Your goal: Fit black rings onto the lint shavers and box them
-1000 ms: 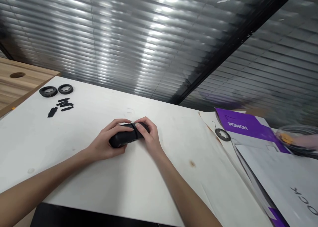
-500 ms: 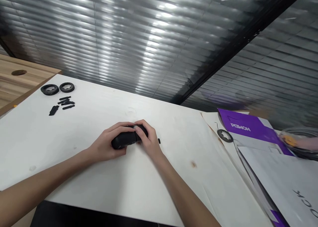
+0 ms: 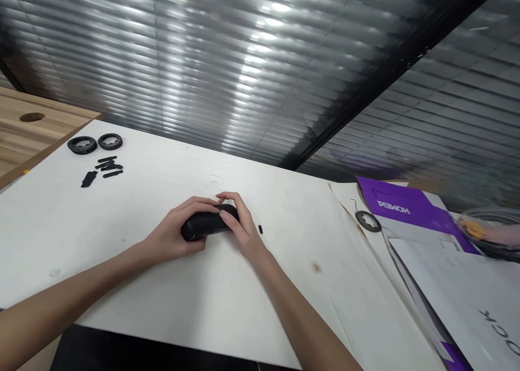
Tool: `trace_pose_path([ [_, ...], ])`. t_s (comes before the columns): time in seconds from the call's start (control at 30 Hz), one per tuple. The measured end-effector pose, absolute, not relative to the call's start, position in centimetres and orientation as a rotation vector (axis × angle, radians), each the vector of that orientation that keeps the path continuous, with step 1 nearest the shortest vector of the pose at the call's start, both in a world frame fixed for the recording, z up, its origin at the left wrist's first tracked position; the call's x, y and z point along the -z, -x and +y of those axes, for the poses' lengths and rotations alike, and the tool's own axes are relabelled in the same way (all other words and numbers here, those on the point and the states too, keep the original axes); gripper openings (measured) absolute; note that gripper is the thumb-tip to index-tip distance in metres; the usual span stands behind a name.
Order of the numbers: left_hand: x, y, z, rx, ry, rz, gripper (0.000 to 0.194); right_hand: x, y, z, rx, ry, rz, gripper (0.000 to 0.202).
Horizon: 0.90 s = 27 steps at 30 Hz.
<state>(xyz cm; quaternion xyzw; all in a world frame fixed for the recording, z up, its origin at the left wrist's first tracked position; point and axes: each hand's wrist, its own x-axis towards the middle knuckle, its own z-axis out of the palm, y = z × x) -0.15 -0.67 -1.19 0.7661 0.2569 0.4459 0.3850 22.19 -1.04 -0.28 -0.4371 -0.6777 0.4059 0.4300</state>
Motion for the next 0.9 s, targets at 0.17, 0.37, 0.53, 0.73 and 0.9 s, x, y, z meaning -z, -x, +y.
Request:
trace_pose_path([
  [0.17,-0.3,0.6,0.2,-0.894,-1.552,0.835,0.056,0.5,-22.0,-0.9,-1.255,1.085,-1.488,0.041],
  [0.37,-1.4,0.7,1.2,-0.793,-1.398,0.875,0.049,0.1,-21.2,-0.5,-1.266,1.169,-1.485,0.047],
  [0.53,-0.8,1.0,1.4,-0.767,-1.361,0.857,0.055,-0.5,-21.3,-0.3,-1.305,1.16,-1.482,0.053],
  [0.73,-0.5,1.2,1.2,-0.794,-1.337,0.884,0.054,-0.4,-21.5,-0.2,-1.327,1.083,-1.497,0.05],
  [0.9,-0.7,0.9,1.2,-0.841,-1.339,0.886,0.054,-0.3,-21.2,-0.1,-1.307,1.079,-1.456,0.05],
])
